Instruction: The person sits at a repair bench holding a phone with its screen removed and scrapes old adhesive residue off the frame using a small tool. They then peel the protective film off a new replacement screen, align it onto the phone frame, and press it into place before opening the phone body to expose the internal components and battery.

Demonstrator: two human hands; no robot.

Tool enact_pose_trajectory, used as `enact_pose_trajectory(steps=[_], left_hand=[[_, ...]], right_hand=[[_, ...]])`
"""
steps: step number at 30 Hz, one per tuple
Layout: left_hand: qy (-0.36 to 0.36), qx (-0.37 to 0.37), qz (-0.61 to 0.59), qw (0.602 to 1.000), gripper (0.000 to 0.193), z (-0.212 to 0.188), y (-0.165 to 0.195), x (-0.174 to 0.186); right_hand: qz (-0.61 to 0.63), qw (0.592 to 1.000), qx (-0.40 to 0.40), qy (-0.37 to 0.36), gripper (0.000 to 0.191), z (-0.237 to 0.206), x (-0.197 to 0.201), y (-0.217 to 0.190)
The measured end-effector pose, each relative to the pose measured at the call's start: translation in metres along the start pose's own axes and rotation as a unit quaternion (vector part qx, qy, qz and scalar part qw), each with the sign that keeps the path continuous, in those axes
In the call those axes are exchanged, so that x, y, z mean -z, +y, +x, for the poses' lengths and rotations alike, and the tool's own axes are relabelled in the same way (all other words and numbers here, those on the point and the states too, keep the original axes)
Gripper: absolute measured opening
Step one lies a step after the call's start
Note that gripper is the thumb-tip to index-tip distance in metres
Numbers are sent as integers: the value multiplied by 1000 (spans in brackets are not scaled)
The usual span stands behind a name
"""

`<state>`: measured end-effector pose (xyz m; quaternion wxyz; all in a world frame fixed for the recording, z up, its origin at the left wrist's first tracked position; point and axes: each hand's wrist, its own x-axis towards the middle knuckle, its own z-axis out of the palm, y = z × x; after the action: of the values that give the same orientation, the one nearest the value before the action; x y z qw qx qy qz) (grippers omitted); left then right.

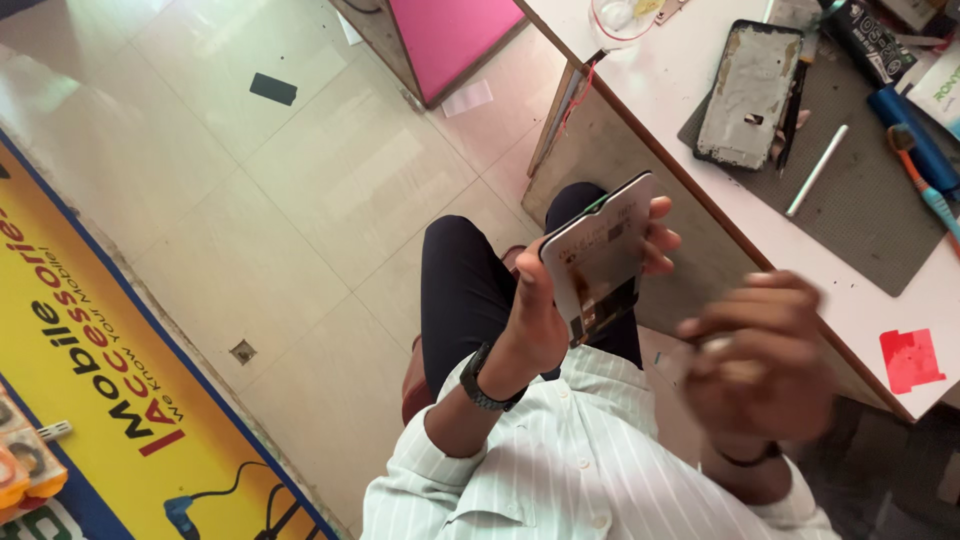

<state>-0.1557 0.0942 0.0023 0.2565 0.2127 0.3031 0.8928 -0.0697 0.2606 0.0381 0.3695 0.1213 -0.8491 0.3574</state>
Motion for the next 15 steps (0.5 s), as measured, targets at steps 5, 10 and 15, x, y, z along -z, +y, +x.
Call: enact_pose_trajectory(steps=[5, 10, 15], left_hand=[[-12, 34, -69, 997, 127, 0, -12, 11], [-33, 47, -95, 994, 127, 0, -19, 17], [-41, 62, -70, 995, 129, 2, -22, 14]], right_hand=[[-195, 968, -157, 3, 7, -36, 45, 38], [-312, 911, -269, -31, 8, -75, 90, 103], [-332, 857, -389, -64, 10, -92, 92, 142]])
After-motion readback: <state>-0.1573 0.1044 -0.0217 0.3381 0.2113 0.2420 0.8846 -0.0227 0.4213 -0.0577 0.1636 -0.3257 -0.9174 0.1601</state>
